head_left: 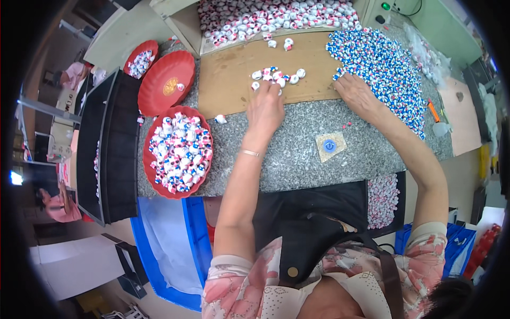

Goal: Assembling small plastic components by pressing a white cap into a base at a factory workstation.

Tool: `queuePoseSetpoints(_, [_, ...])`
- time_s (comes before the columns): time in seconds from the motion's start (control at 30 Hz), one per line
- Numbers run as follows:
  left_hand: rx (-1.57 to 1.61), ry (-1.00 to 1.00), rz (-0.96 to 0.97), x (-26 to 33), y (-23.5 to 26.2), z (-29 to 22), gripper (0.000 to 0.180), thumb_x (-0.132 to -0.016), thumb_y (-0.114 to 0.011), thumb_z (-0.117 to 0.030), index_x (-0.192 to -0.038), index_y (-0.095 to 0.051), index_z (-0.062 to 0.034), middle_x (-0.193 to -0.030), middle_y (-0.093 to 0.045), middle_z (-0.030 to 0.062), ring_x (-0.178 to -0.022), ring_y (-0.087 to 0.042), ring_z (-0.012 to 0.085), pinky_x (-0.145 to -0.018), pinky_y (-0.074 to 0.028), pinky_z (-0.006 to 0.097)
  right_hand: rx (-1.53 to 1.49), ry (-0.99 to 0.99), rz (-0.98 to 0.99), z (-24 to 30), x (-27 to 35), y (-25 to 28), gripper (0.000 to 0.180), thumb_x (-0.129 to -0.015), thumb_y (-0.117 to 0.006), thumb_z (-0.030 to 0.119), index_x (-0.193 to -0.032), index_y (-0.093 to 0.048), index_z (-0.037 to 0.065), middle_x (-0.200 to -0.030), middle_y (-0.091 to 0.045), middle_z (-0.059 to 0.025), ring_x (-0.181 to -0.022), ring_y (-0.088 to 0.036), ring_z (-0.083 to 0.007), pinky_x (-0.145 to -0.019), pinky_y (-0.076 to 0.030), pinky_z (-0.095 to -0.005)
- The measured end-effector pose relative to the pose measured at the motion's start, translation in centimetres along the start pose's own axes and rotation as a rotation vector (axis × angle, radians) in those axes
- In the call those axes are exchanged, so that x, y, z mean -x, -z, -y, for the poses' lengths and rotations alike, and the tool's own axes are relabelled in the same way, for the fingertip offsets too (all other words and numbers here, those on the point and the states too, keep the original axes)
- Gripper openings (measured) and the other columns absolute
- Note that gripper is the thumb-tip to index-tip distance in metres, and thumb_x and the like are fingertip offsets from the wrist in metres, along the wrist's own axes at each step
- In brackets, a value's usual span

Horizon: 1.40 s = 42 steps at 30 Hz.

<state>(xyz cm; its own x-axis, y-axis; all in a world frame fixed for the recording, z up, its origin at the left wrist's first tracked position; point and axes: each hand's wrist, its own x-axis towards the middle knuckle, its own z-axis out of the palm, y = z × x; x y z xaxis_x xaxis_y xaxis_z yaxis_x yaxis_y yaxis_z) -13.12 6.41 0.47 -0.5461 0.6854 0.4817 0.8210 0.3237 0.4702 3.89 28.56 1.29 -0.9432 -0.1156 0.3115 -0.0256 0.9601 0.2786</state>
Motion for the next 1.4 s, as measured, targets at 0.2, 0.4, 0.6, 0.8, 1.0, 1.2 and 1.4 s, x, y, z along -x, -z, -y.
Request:
queuePoseSetpoints(0.2, [-0.156, -0.048, 0.098, -0.7, -0.8, -0.3, 0.027, -0.081, -0.059, -0.003, -0.108, -0.059, -0.0045, -0.103, -0.055, 0.0178, -0.088, -0.060, 0.0384, -0.075, -0.050, 0.048, -0.228, -0.146, -0.017, -0.5, -0.1, 0.1, 0.014, -0.082, -0.056, 0.004, -0.096, -0.056, 0.003, -0.085, -0.056, -0.0136, -0.087, -0.055, -0.0295, -0.079, -0.046, -0.0392])
queuePoseSetpoints(0.4, [0.664, 0.271, 0.106, 5.8, 4.7, -2.9, 0.022, -0.080, -0.060, 0.003, -0.101, -0.062, -0.0037, -0.095, -0.056, 0.0164, -0.089, -0.058, 0.0350, -0.077, -0.049, 0.042, -0.379, -0.188, 0.111, -1.3, 0.1, 0.4, 0.016, -0.081, -0.061, 0.005, -0.096, -0.058, 0.002, -0.091, -0.059, -0.0168, -0.093, -0.056, -0.0349, -0.080, -0.046, -0.0434])
queuePoseSetpoints(0.6, [-0.062, -0.018, -0.136, 6.7, 11.6, 0.6, 0.016, -0.071, -0.056, 0.011, -0.085, -0.061, 0.0040, -0.089, -0.055, 0.0157, -0.088, -0.055, 0.0344, -0.076, -0.046, 0.041, -0.424, -0.217, 0.120, -1.2, 0.4, 1.0, 0.017, -0.083, -0.060, 0.003, -0.099, -0.055, 0.002, -0.095, -0.054, -0.0171, -0.095, -0.053, -0.0348, -0.082, -0.043, -0.0426])
queuePoseSetpoints(0.8, [-0.950, -0.302, 0.443, 4.9, 8.8, 5.0, 0.012, -0.074, -0.061, -0.011, -0.080, -0.070, -0.0064, -0.092, -0.061, 0.0104, -0.085, -0.053, 0.0258, -0.074, -0.040, 0.038, -0.541, -0.325, 0.041, 0.6, 1.6, 3.8, 0.017, -0.088, -0.054, 0.002, -0.105, -0.055, 0.000, -0.097, -0.055, -0.0182, -0.093, -0.054, -0.0347, -0.083, -0.043, -0.0391])
queuePoseSetpoints(1.0, [-1.208, -0.321, 0.558, 3.7, 9.0, 4.5, 0.015, -0.075, -0.059, -0.016, -0.081, -0.072, -0.0103, -0.090, -0.060, 0.0052, -0.087, -0.053, 0.0206, -0.074, -0.038, 0.034, -0.605, -0.512, 0.131, 5.0, 10.4, 8.0, 0.021, -0.094, -0.048, 0.002, -0.113, -0.053, -0.003, -0.102, -0.053, -0.0166, -0.096, -0.053, -0.0283, -0.088, -0.041, -0.0317])
queuePoseSetpoints(1.2, [-0.548, -0.057, -0.114, 4.7, 14.5, 4.7, 0.015, -0.064, -0.061, 0.001, -0.078, -0.056, -0.0027, -0.082, -0.052, 0.0134, -0.081, -0.055, 0.0322, -0.068, -0.046, 0.043, -0.731, -0.700, 0.098, 8.1, 15.5, 7.8, 0.019, -0.093, -0.045, 0.000, -0.110, -0.053, -0.004, -0.100, -0.052, -0.0170, -0.095, -0.053, -0.0309, -0.087, -0.041, -0.0341])
queuePoseSetpoints(1.4, [-0.460, 0.100, -0.260, 12.4, 18.9, 7.0, 0.007, -0.084, -0.059, -0.002, -0.090, -0.058, -0.0013, -0.089, -0.055, 0.0145, -0.081, -0.058, 0.0332, -0.070, -0.047, 0.041, -0.530, -0.610, 0.150, 8.6, 15.3, 7.1, 0.021, -0.090, -0.047, -0.002, -0.111, -0.053, -0.003, -0.103, -0.053, -0.0187, -0.099, -0.052, -0.0336, -0.089, -0.040, -0.0371])
